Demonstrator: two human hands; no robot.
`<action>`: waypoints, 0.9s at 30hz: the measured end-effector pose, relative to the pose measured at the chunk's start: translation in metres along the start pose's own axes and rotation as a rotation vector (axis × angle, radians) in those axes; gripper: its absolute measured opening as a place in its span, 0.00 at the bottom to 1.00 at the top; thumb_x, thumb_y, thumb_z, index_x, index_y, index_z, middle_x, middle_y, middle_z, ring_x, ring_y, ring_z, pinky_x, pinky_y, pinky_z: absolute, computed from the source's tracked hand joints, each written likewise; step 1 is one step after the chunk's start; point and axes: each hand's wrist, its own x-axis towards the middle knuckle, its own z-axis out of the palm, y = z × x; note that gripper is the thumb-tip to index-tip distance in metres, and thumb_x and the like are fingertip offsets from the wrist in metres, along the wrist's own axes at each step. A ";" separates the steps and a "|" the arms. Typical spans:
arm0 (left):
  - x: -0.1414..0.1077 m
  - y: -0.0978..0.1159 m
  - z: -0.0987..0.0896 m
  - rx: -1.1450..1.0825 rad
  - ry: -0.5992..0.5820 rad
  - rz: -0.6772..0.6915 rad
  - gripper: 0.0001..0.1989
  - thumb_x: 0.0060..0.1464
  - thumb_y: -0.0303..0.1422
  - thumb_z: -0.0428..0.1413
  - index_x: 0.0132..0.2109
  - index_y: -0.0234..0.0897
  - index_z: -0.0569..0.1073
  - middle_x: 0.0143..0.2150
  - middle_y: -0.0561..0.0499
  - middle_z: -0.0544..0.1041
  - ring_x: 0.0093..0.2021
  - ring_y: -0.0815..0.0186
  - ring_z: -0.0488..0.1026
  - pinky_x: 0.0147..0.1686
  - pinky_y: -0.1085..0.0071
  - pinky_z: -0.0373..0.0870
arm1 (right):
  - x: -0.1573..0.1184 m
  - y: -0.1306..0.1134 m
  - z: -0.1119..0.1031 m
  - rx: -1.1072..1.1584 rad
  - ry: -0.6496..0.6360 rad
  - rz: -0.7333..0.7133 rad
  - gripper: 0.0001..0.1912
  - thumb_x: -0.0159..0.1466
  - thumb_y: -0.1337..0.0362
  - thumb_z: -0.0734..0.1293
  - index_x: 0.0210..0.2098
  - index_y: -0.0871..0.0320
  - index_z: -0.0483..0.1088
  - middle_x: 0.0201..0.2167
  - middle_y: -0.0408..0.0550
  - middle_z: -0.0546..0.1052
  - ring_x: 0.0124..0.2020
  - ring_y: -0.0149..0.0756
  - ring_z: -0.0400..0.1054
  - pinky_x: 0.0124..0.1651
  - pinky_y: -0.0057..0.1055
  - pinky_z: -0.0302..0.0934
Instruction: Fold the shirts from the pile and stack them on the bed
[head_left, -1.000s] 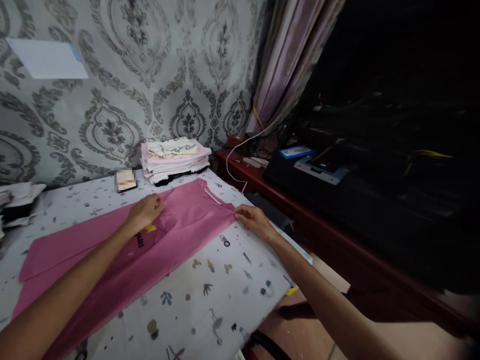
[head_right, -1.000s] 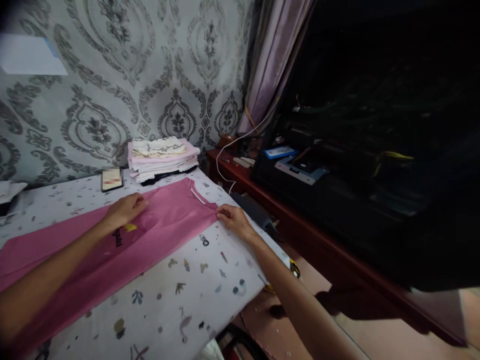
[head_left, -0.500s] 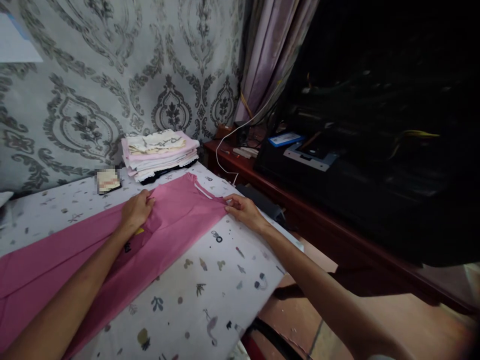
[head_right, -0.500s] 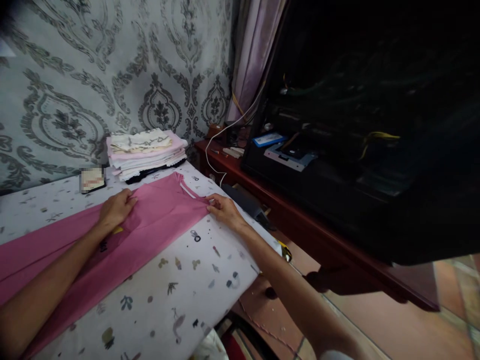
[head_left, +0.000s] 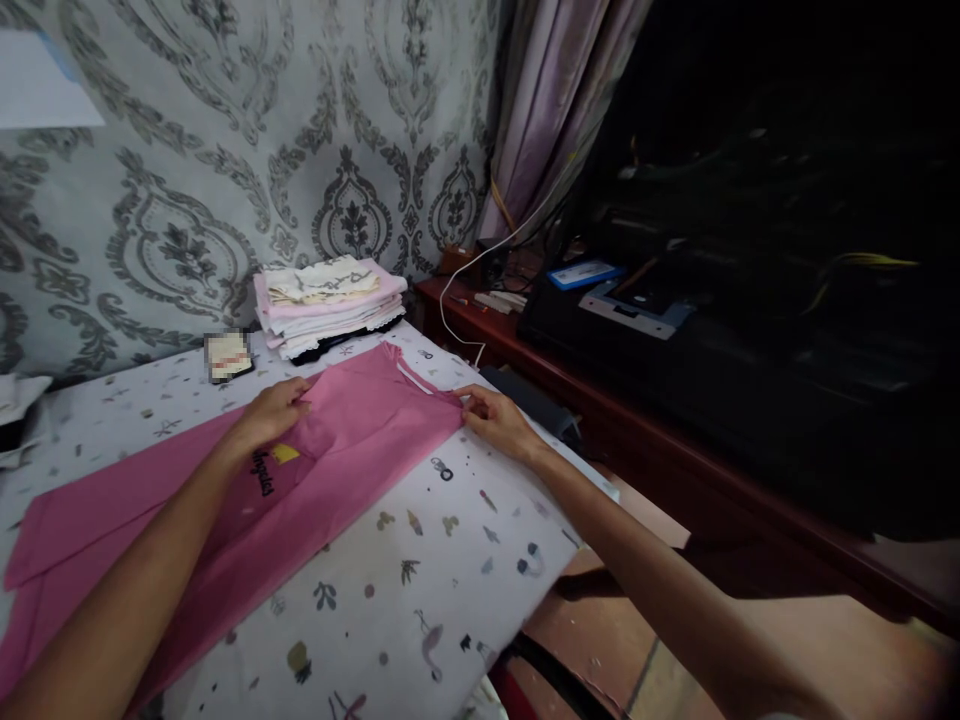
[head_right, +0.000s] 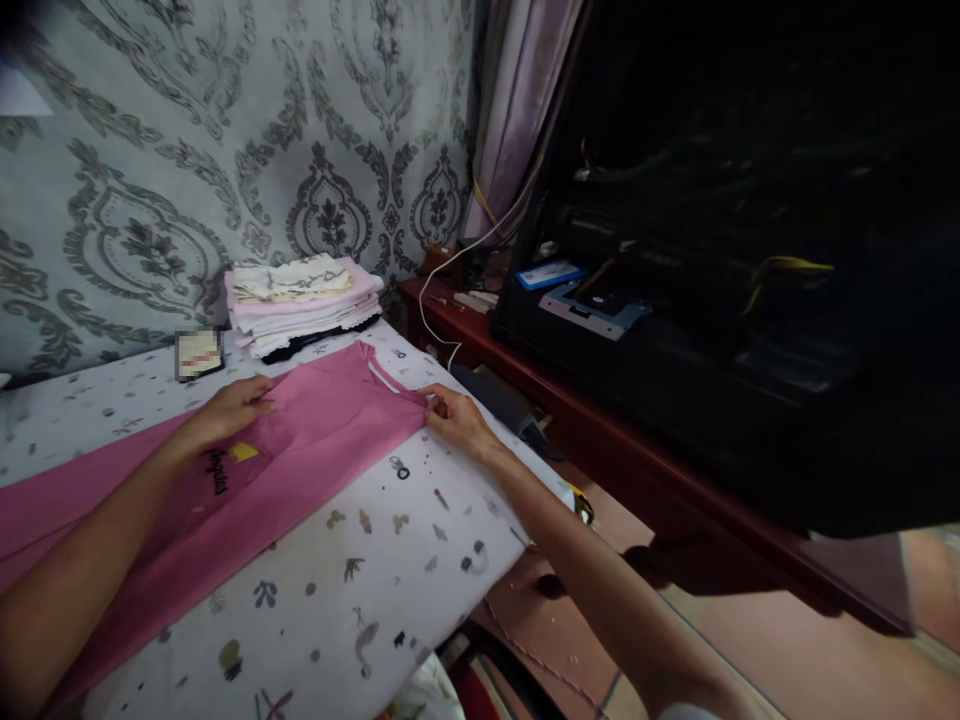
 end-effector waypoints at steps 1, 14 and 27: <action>0.001 -0.002 0.001 -0.038 0.011 0.033 0.12 0.51 0.41 0.51 0.37 0.39 0.71 0.34 0.52 0.76 0.36 0.60 0.72 0.35 0.70 0.65 | 0.000 0.000 0.000 -0.014 -0.001 -0.004 0.18 0.57 0.65 0.64 0.47 0.56 0.73 0.26 0.40 0.71 0.24 0.29 0.59 0.28 0.27 0.54; -0.035 -0.004 -0.027 0.122 0.075 -0.058 0.16 0.58 0.41 0.50 0.49 0.36 0.69 0.41 0.46 0.77 0.39 0.59 0.72 0.38 0.67 0.64 | 0.006 -0.040 0.015 -0.538 0.067 -0.119 0.14 0.63 0.62 0.64 0.46 0.55 0.76 0.41 0.50 0.74 0.31 0.36 0.68 0.35 0.34 0.59; -0.223 -0.047 -0.063 0.000 -0.325 -0.217 0.17 0.59 0.49 0.50 0.37 0.40 0.70 0.31 0.53 0.73 0.31 0.64 0.67 0.30 0.71 0.58 | 0.130 -0.074 0.146 -0.557 -0.353 -0.357 0.14 0.69 0.66 0.61 0.53 0.55 0.70 0.49 0.56 0.74 0.51 0.48 0.67 0.53 0.41 0.60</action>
